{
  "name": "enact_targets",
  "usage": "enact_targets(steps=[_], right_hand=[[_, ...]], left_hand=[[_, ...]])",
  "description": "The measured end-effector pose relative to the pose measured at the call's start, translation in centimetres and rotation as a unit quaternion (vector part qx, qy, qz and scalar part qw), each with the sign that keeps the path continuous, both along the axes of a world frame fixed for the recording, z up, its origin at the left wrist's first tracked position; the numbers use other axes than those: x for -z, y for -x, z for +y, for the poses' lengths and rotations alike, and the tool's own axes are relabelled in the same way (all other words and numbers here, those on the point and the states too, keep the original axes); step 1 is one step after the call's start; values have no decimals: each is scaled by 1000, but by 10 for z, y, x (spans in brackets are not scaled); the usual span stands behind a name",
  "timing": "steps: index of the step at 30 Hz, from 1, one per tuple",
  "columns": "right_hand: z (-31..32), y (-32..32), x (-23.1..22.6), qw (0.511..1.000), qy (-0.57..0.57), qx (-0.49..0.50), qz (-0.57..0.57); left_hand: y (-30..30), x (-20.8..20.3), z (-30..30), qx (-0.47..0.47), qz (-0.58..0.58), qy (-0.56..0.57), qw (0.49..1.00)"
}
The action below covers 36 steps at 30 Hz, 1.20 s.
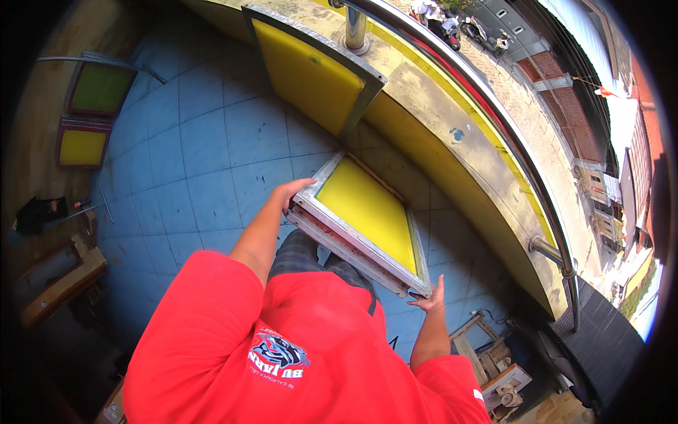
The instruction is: The person picks up a stack of papers and carries them to another room, then retrieves a screen printing frame from a balcony and brings it inside to a wash area, where they rinse a small sponge.
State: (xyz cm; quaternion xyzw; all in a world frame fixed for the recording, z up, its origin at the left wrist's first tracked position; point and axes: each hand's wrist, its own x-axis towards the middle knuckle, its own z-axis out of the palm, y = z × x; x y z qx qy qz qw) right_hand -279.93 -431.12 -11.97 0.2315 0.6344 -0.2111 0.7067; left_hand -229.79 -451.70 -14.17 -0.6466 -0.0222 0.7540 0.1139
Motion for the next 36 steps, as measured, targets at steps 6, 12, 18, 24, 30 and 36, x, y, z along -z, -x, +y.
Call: enact_targets(steps=[6, 12, 18, 24, 30, 36], right_hand=[[-4, 7, 8, 984, 68, 137, -89], [-22, 17, 7, 986, 74, 80, -124], [-44, -19, -20, 987, 71, 47, -134], [-66, -98, -60, 988, 88, -6, -125], [-96, -185, -64, 984, 103, -31, -144], [-149, -265, -54, 981, 105, -44, -160]], left_hand=[[-7, 41, 0, -40, 69, -17, 997], [-9, 25, -7, -64, 50, -10, 997], [-54, -1, -2, -82, 63, -15, 995], [-135, -26, 2, -84, 45, 26, 995], [-241, -38, -1, -108, 52, 30, 992], [-329, -47, -48, -100, 66, 64, 991]])
